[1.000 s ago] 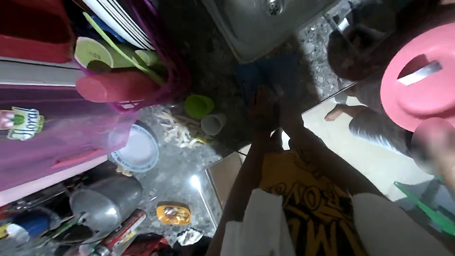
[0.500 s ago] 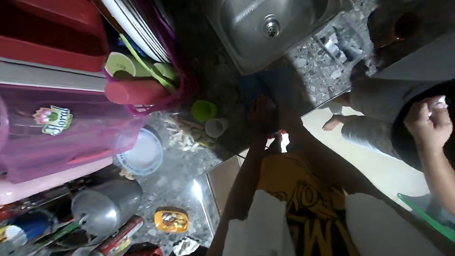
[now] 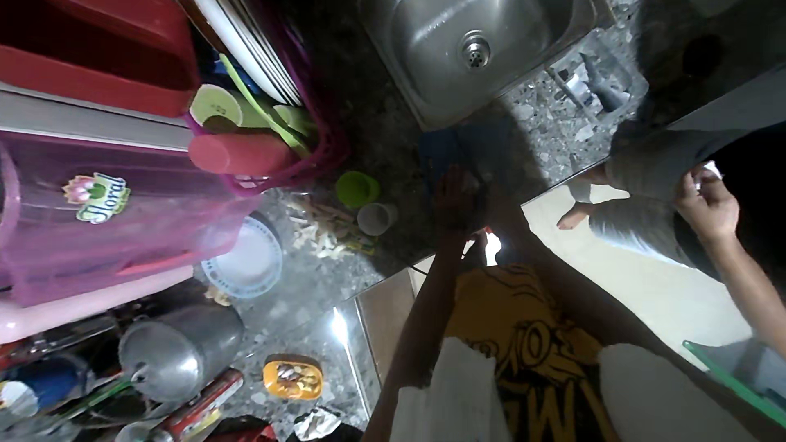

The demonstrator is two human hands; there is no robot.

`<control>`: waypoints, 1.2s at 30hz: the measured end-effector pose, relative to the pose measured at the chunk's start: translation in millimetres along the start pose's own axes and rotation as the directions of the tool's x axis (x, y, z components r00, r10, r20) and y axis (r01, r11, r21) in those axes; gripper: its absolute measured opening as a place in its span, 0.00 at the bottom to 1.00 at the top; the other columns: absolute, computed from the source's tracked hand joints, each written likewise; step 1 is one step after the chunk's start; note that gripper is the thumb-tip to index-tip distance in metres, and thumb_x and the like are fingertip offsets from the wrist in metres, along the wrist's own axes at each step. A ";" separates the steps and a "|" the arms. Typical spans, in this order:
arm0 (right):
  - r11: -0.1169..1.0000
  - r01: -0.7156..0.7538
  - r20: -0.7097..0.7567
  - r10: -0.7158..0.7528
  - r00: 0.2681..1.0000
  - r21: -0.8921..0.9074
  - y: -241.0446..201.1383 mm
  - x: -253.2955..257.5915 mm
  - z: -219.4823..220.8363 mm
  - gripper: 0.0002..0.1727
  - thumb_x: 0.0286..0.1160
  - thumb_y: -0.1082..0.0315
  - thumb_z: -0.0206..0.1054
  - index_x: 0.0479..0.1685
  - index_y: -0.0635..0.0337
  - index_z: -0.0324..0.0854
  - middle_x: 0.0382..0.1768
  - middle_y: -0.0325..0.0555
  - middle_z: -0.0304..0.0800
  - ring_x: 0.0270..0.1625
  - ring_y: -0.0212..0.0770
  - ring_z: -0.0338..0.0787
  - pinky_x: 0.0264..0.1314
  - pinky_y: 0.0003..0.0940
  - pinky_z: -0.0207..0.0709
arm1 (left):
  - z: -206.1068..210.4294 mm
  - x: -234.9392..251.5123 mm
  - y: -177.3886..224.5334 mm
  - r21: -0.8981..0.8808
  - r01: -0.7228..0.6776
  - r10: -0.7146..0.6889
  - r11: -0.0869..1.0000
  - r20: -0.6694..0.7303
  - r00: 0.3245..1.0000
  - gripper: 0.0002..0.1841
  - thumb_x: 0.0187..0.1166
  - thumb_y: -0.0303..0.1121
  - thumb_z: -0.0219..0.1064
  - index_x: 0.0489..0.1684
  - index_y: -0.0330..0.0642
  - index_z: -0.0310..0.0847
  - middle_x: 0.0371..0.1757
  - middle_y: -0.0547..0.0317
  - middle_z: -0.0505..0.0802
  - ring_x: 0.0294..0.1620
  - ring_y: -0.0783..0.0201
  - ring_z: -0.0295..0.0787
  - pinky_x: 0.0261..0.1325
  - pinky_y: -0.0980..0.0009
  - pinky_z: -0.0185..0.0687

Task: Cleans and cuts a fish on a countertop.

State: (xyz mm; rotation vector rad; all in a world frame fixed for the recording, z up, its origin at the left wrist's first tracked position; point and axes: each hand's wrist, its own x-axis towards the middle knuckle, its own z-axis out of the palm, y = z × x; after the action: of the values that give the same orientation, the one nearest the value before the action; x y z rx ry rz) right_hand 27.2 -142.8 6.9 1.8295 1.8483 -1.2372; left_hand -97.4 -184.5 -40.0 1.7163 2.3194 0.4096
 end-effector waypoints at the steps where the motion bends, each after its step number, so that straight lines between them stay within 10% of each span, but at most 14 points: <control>1: 1.000 -0.018 0.001 0.018 1.000 0.000 -1.9 -2.0 0.8 0.27 0.89 0.58 0.59 0.84 0.53 0.65 0.50 0.62 0.92 0.53 0.64 0.93 0.56 0.64 0.85 | -2.7 0.7 1.9 -0.004 -0.001 0.001 1.000 0.009 1.000 0.31 0.91 0.50 0.53 0.92 0.49 0.59 0.91 0.59 0.69 0.88 0.51 0.68 0.78 0.44 0.72; 7: 0.991 -0.034 0.158 0.054 0.986 -0.130 26.6 -41.0 8.0 0.36 0.79 0.68 0.63 0.90 0.52 0.60 0.68 0.61 0.86 0.66 0.63 0.88 0.65 0.64 0.81 | -10.3 -1.8 8.1 -0.028 0.020 -0.019 0.999 0.031 0.999 0.32 0.91 0.49 0.55 0.93 0.50 0.58 0.92 0.60 0.67 0.88 0.51 0.67 0.76 0.44 0.74; 25: 0.994 0.038 0.009 -0.037 0.999 -0.100 20.4 -2.4 -8.4 0.36 0.81 0.62 0.68 0.90 0.47 0.62 0.58 0.64 0.90 0.58 0.69 0.90 0.57 0.70 0.83 | -12.3 -1.7 -7.6 -0.041 -0.031 0.033 0.999 0.051 0.998 0.32 0.92 0.49 0.53 0.94 0.52 0.57 0.93 0.63 0.65 0.88 0.52 0.67 0.76 0.45 0.75; 36: 0.986 0.051 -0.071 -0.063 0.996 -0.161 21.8 -8.8 -20.2 0.27 0.82 0.60 0.66 0.77 0.64 0.71 0.57 0.65 0.88 0.57 0.66 0.91 0.57 0.65 0.84 | -7.5 -3.7 -18.4 -0.193 -0.023 0.024 0.981 0.005 1.000 0.36 0.89 0.50 0.58 0.93 0.43 0.56 0.92 0.53 0.67 0.91 0.55 0.63 0.90 0.54 0.62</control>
State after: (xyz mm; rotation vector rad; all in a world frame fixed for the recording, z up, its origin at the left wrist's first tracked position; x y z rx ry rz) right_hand 56.0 -138.0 17.0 1.7720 1.9904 -1.0185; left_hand -115.4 -193.8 -39.4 1.6508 2.1756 0.6097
